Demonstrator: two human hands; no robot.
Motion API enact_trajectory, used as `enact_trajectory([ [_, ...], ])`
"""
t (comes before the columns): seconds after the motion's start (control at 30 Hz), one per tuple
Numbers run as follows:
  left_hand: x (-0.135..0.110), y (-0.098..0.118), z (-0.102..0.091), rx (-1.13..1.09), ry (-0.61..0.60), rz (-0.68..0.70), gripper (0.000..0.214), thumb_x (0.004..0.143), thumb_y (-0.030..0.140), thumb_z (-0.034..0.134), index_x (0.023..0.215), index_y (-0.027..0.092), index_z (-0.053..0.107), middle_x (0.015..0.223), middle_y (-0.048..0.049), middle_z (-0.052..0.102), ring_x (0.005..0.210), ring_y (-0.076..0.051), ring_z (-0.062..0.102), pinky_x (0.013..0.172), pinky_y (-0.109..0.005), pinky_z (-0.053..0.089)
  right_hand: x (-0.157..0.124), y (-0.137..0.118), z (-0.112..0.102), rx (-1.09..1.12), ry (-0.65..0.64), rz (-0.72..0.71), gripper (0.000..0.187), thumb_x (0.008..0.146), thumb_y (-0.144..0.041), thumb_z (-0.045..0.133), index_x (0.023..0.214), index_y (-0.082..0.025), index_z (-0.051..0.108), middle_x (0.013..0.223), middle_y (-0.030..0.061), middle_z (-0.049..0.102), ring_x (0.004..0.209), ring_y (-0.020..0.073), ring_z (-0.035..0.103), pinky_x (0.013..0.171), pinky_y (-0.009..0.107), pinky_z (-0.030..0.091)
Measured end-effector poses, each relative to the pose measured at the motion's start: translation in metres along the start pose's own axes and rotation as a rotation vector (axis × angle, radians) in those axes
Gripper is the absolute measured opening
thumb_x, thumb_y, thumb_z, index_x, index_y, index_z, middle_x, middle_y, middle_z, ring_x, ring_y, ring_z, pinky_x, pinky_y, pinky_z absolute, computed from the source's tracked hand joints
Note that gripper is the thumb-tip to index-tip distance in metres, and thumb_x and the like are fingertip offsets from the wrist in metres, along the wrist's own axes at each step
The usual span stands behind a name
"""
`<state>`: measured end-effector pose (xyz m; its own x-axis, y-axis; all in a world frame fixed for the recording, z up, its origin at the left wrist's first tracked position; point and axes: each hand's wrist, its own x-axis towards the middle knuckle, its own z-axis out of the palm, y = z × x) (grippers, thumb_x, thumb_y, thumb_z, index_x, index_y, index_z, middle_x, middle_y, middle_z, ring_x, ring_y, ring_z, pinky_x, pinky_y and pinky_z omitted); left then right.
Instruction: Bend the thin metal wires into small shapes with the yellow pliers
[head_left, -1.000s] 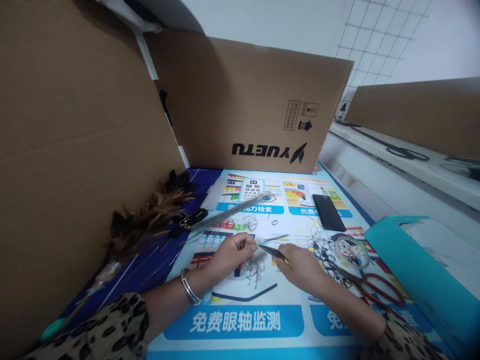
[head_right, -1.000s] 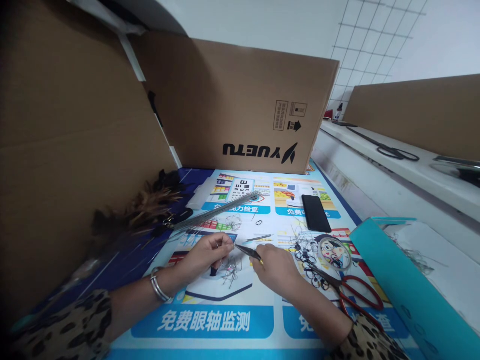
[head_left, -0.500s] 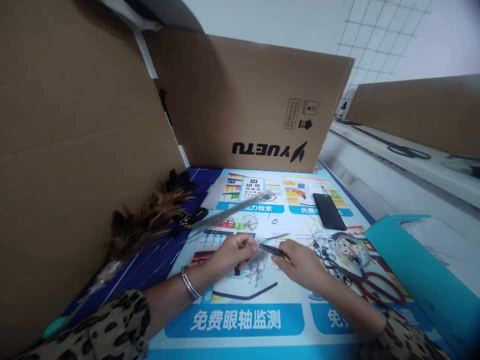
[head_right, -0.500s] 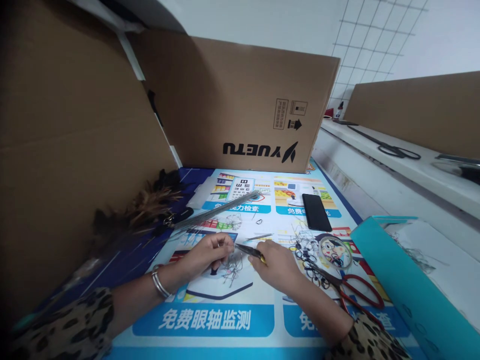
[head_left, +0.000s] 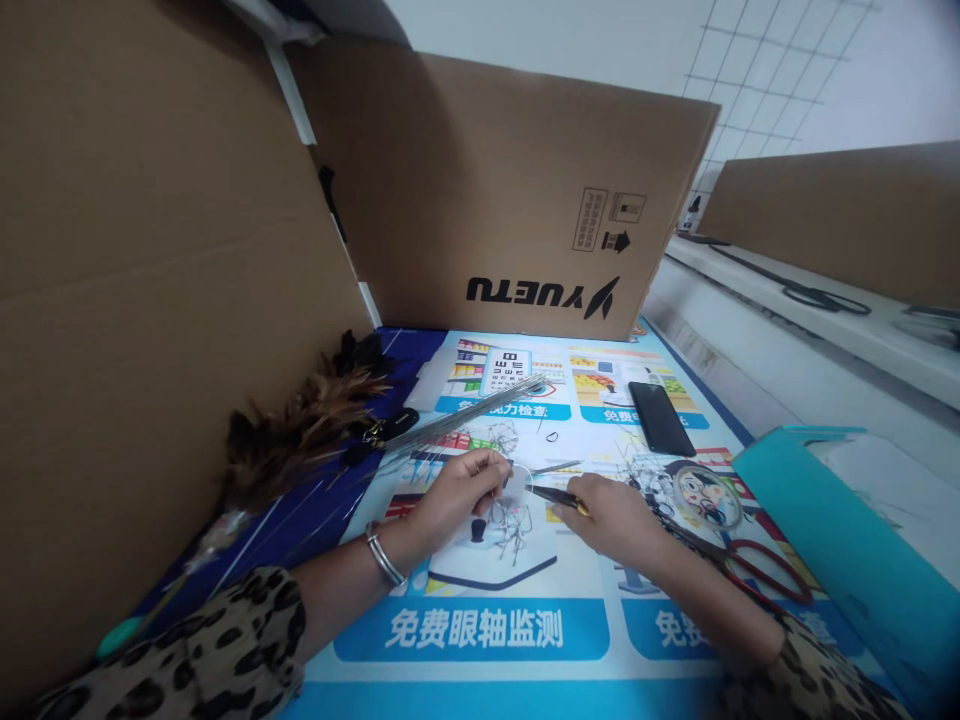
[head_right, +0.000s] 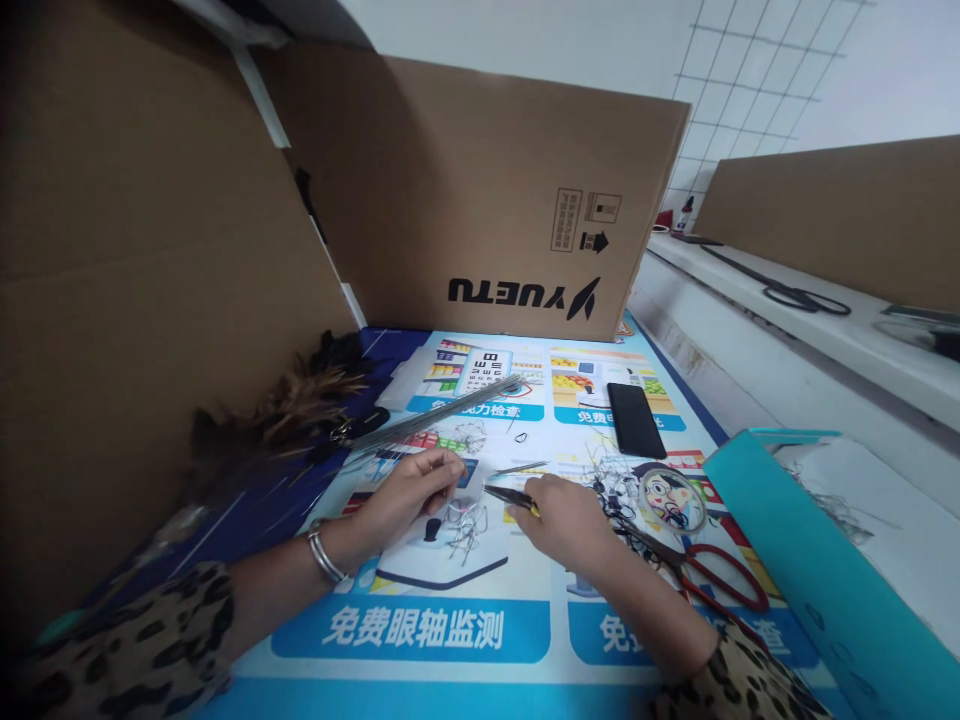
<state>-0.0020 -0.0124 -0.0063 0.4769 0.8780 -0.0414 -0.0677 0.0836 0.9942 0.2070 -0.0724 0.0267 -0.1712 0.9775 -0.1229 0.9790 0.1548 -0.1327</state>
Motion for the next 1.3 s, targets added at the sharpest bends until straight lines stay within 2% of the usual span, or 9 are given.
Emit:
enact_trajectory([
  [0.1, 0.002, -0.001, -0.002, -0.031, 0.078, 0.025, 0.021, 0.081, 0.035, 0.052, 0.074, 0.015, 0.051, 0.061, 0.0031, 0.048, 0.041, -0.003, 0.036, 0.038, -0.015, 0.024, -0.004, -0.001, -0.009, -0.087, -0.022, -0.009, 0.034, 0.084, -0.05, 0.039, 0.088, -0.02, 0.056, 0.087, 0.0061, 0.06, 0.077, 0.0191, 0.056, 0.059, 0.025, 0.031],
  [0.2, 0.003, -0.001, -0.003, -0.041, 0.102, 0.027, 0.021, 0.081, 0.035, 0.052, 0.075, 0.015, 0.052, 0.061, 0.003, 0.048, 0.041, -0.003, 0.036, 0.038, -0.016, 0.023, -0.009, -0.004, -0.016, -0.125, -0.046, -0.047, 0.036, 0.083, -0.051, 0.04, 0.091, -0.019, 0.057, 0.088, 0.0085, 0.06, 0.079, 0.0204, 0.055, 0.063, 0.026, 0.033],
  [0.4, 0.002, -0.001, -0.002, -0.025, 0.089, 0.023, 0.021, 0.081, 0.036, 0.052, 0.076, 0.015, 0.052, 0.061, 0.0033, 0.047, 0.041, -0.003, 0.035, 0.038, -0.016, 0.023, -0.012, -0.008, -0.016, -0.143, -0.059, -0.051, 0.039, 0.082, -0.052, 0.04, 0.089, -0.019, 0.059, 0.085, 0.0092, 0.061, 0.078, 0.0217, 0.056, 0.061, 0.027, 0.033],
  [0.6, 0.002, 0.0, 0.0, -0.014, 0.072, 0.031, 0.021, 0.081, 0.034, 0.052, 0.075, 0.015, 0.052, 0.061, 0.0032, 0.047, 0.041, -0.003, 0.036, 0.039, -0.016, 0.025, -0.003, -0.003, -0.014, -0.101, -0.144, -0.059, 0.039, 0.083, -0.052, 0.038, 0.082, -0.02, 0.06, 0.081, 0.0062, 0.064, 0.074, 0.0208, 0.058, 0.056, 0.025, 0.031],
  [1.03, 0.001, 0.001, 0.002, 0.003, 0.028, 0.059, 0.022, 0.08, 0.036, 0.051, 0.071, 0.016, 0.048, 0.058, 0.0047, 0.042, 0.041, -0.004, 0.033, 0.038, -0.017, 0.025, 0.011, -0.01, -0.016, -0.078, -0.207, -0.074, 0.04, 0.079, -0.055, 0.043, 0.077, -0.021, 0.064, 0.076, 0.0044, 0.065, 0.073, 0.0204, 0.059, 0.052, 0.024, 0.028],
  [1.13, 0.001, 0.001, 0.001, 0.018, 0.029, 0.068, 0.023, 0.08, 0.037, 0.051, 0.071, 0.016, 0.048, 0.058, 0.0045, 0.042, 0.041, -0.004, 0.033, 0.038, -0.017, 0.025, 0.008, -0.008, -0.014, -0.061, -0.193, -0.06, 0.038, 0.079, -0.054, 0.044, 0.078, -0.022, 0.063, 0.077, 0.0037, 0.065, 0.073, 0.0195, 0.059, 0.051, 0.023, 0.027],
  [1.3, 0.001, 0.002, 0.0, 0.014, 0.008, 0.068, 0.024, 0.08, 0.038, 0.051, 0.071, 0.016, 0.048, 0.059, 0.0047, 0.042, 0.041, -0.004, 0.034, 0.038, -0.017, 0.025, -0.007, -0.005, -0.009, -0.066, -0.09, -0.029, 0.035, 0.083, -0.051, 0.041, 0.082, -0.023, 0.061, 0.082, 0.0025, 0.065, 0.076, 0.0184, 0.059, 0.055, 0.024, 0.029],
])
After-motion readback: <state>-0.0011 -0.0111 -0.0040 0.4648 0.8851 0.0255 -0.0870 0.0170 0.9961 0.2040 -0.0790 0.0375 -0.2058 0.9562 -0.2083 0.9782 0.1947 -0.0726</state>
